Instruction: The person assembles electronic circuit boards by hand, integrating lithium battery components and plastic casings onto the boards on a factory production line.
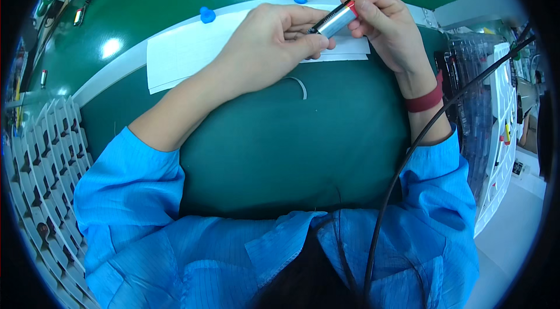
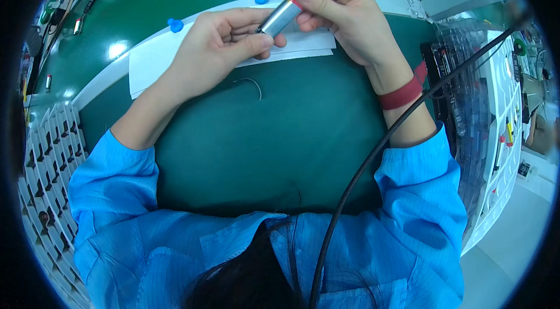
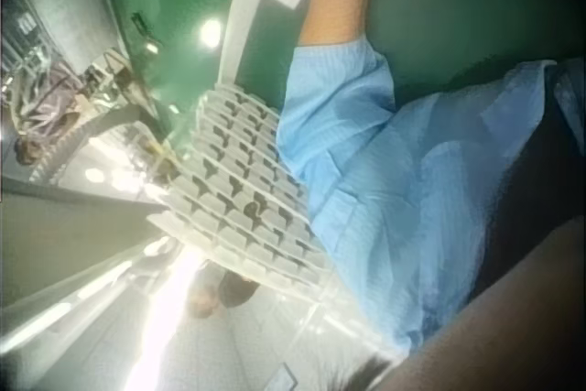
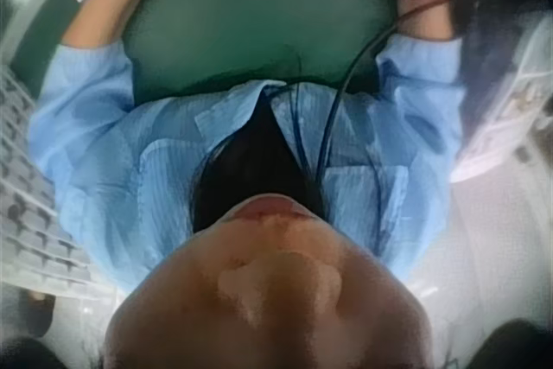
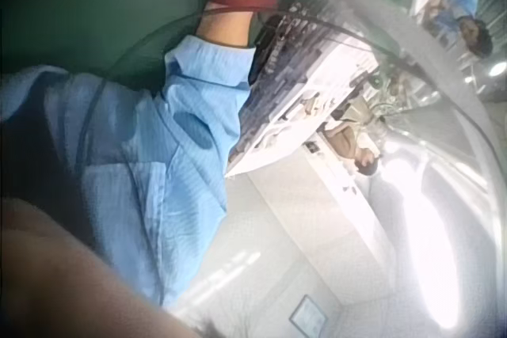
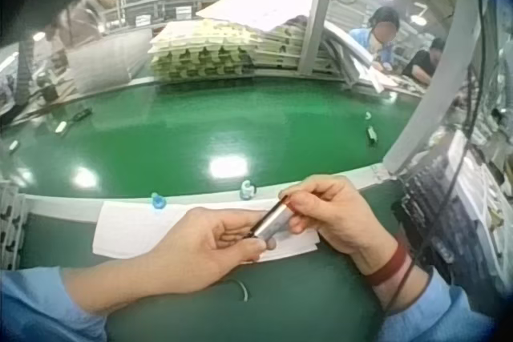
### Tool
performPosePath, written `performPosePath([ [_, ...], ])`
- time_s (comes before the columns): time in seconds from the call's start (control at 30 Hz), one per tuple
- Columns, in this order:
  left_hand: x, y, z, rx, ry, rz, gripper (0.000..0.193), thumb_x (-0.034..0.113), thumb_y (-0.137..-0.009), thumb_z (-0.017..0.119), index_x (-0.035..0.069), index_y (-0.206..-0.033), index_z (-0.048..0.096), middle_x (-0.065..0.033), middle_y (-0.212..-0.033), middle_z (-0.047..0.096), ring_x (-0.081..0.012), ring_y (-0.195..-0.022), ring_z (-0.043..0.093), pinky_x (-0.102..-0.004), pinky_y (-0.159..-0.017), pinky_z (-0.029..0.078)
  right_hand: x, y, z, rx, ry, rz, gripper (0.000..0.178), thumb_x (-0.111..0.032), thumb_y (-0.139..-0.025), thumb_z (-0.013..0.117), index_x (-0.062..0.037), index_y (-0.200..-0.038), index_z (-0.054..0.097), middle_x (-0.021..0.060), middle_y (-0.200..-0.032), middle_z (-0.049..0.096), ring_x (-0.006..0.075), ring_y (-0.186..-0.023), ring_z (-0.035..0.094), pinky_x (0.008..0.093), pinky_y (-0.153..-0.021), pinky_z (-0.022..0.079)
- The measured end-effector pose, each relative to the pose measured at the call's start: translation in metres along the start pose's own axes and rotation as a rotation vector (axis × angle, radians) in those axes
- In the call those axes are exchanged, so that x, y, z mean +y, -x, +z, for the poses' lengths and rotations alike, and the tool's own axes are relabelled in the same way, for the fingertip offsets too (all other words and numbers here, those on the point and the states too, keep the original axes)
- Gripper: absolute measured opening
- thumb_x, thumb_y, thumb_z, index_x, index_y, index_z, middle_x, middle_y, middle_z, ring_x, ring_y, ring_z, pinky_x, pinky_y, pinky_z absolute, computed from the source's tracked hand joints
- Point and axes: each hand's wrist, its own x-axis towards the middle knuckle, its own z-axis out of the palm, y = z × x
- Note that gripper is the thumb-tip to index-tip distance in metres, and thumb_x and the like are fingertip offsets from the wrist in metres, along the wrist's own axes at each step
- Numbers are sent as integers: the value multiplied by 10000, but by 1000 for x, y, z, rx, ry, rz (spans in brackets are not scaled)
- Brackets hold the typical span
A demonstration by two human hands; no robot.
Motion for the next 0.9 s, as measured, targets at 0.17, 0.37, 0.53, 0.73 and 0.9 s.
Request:
performPosePath([
  [0.17,3,-6,-8,25,-28,-38,330,61,-826,549,-43,-1137,517,-79,-858,626,-72,-697,549,-203,-683,467,2,-3,8,23,-65,10,231,-154,-828,590,14,-986,597,60,-837,620,90,-685,593,197,-649,496],
  [0.37,-5,-5,-5,119,-280,44,275,91,-842,504,-68,-1067,505,-99,-839,611,-110,-728,564,-243,-688,472,-1,-3,20,139,164,-83,209,-91,-798,617,26,-965,570,56,-813,595,88,-670,556,196,-613,458],
  [0.53,-3,0,-2,182,-419,20,415,243,-853,513,-58,-1132,454,-136,-895,567,-172,-794,555,-279,-688,466,-9,-11,26,121,336,-151,217,-115,-814,600,33,-966,556,56,-809,575,76,-691,531,194,-607,434],
  [0.73,-12,-9,8,483,-468,615,507,174,-805,581,9,-1233,364,-182,-1178,392,-265,-1002,467,-319,-749,446,15,-88,-91,506,501,49,265,-210,-822,583,2,-979,603,44,-823,597,86,-712,538,201,-624,423],
  [0.9,-14,-4,6,360,-614,804,214,59,-712,600,27,-923,577,-114,-906,563,-273,-856,523,-334,-733,443,20,-99,-96,603,989,43,306,-286,-812,579,-34,-981,620,37,-861,614,74,-718,538,200,-624,426],
])
